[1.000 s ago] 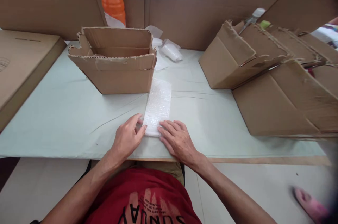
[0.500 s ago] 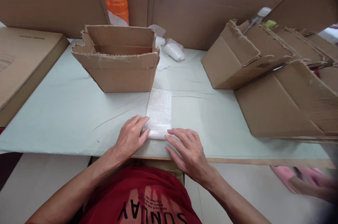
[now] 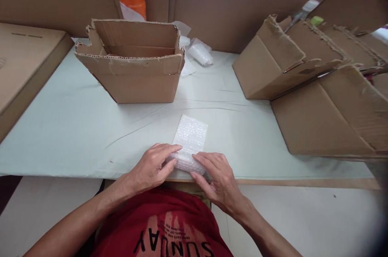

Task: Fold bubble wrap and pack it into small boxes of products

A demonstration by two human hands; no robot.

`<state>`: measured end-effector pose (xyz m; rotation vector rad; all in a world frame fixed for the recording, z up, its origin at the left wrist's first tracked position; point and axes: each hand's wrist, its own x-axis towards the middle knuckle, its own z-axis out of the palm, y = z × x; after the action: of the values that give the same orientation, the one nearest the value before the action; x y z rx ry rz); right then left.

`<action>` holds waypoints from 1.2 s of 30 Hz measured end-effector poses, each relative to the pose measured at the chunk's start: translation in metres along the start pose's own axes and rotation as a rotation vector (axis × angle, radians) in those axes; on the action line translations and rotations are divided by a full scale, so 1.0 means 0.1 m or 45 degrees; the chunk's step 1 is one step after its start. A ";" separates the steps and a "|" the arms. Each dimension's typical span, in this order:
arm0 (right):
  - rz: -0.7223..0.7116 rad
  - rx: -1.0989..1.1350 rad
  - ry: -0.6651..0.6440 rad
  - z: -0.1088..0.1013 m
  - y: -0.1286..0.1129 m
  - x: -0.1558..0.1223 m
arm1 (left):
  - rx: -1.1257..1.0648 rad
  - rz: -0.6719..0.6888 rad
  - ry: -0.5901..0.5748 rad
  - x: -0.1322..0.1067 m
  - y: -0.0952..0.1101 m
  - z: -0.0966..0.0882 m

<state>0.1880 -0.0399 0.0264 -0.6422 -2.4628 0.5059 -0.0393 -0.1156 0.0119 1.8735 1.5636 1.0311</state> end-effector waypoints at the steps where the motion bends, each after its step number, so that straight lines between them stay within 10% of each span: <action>1: -0.004 -0.083 0.041 0.00 -0.01 -0.02 | 0.028 -0.021 -0.022 0.04 -0.01 0.02; 12: 0.007 -0.023 -0.003 0.19 0.14 0.04 | 0.182 0.178 0.060 0.06 0.02 0.02; 22: -0.013 -0.300 -0.009 0.10 0.13 0.00 | 0.315 -0.123 0.119 0.27 -0.07 0.10; 29: 0.207 0.051 0.123 0.23 0.24 0.15 | -0.584 -0.637 0.299 0.11 0.03 0.12; 36: 0.341 0.454 -0.065 0.12 0.19 0.18 | -0.710 -0.618 0.253 0.09 0.20 0.20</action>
<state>0.1743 -0.0174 0.0154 -0.8167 -2.2595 1.0479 -0.0103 -0.1092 0.0175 0.9852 1.5214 1.2745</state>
